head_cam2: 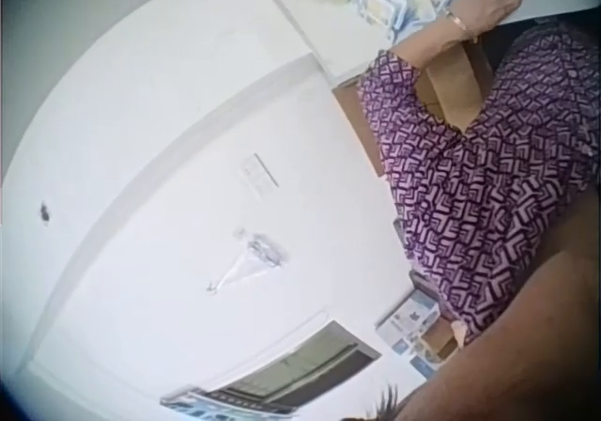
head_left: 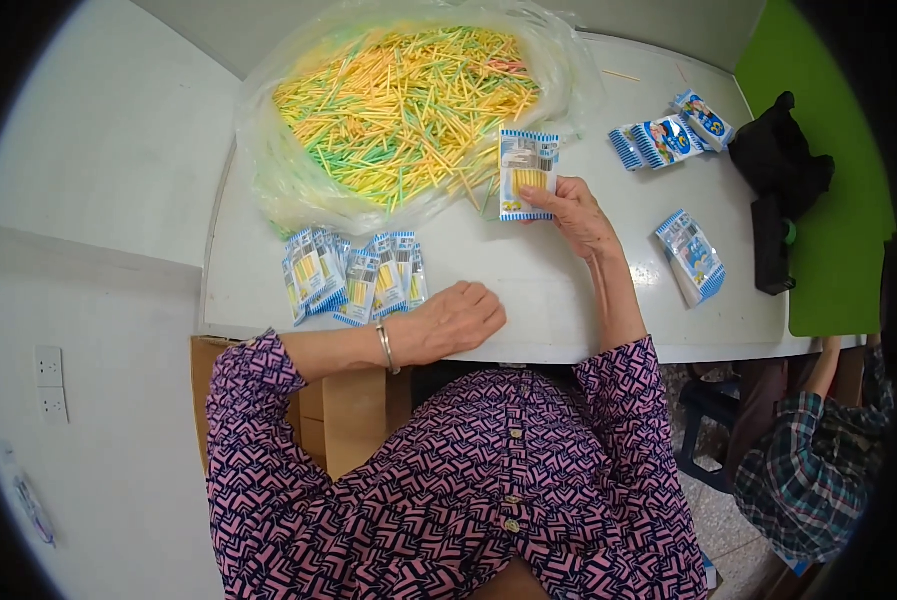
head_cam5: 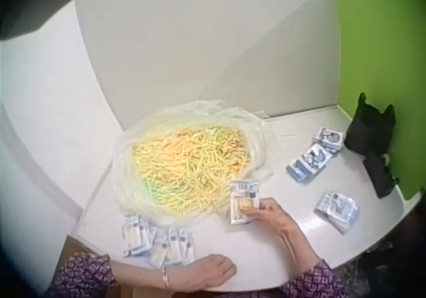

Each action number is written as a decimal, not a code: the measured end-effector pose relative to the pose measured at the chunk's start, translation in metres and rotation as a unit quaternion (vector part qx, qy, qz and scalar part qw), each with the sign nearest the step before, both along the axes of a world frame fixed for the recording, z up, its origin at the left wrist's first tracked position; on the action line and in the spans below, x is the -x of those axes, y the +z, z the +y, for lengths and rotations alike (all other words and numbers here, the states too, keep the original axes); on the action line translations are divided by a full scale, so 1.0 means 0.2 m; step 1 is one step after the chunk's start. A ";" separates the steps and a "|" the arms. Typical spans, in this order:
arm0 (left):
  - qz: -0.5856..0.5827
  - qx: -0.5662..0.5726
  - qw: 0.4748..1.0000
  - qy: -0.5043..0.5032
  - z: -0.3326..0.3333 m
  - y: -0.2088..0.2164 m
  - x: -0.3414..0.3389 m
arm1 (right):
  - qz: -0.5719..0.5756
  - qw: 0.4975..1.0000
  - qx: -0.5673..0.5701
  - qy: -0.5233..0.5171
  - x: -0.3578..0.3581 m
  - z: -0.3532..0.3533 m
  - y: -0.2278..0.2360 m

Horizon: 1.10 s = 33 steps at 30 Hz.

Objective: Filling small blue packets with shredded yellow and green paper materials.

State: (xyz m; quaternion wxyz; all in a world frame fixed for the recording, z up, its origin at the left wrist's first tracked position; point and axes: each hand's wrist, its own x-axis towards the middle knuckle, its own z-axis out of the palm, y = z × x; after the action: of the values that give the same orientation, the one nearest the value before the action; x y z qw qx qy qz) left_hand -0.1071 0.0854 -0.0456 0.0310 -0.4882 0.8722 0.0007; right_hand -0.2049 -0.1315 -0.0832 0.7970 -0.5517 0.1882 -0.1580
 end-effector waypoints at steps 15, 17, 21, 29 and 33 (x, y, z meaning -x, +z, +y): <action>0.407 0.058 0.852 0.324 -0.40 0.39 -0.39 | 0.090 0.985 0.110 0.092 0.01 0.04 -0.01; 0.207 0.187 0.940 0.196 -0.39 0.39 -0.40 | 0.098 0.982 0.122 0.102 0.02 0.04 0.02; 0.206 0.183 0.945 0.178 -0.37 0.43 -0.41 | 0.092 0.980 0.123 0.130 0.02 0.04 0.04; 0.169 0.164 0.968 0.082 -0.38 0.38 -0.33 | 0.084 0.979 0.106 0.155 0.00 0.08 0.05; 0.250 0.097 0.952 0.148 -0.38 0.35 -0.28 | 0.083 0.977 0.107 0.167 0.01 0.08 0.04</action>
State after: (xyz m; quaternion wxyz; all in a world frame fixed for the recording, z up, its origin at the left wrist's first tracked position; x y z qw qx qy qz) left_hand -0.0509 0.0099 0.0251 -0.2360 -0.5970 0.7655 0.0426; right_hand -0.2059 -0.1154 -0.0747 0.7302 -0.6686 0.1406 0.0041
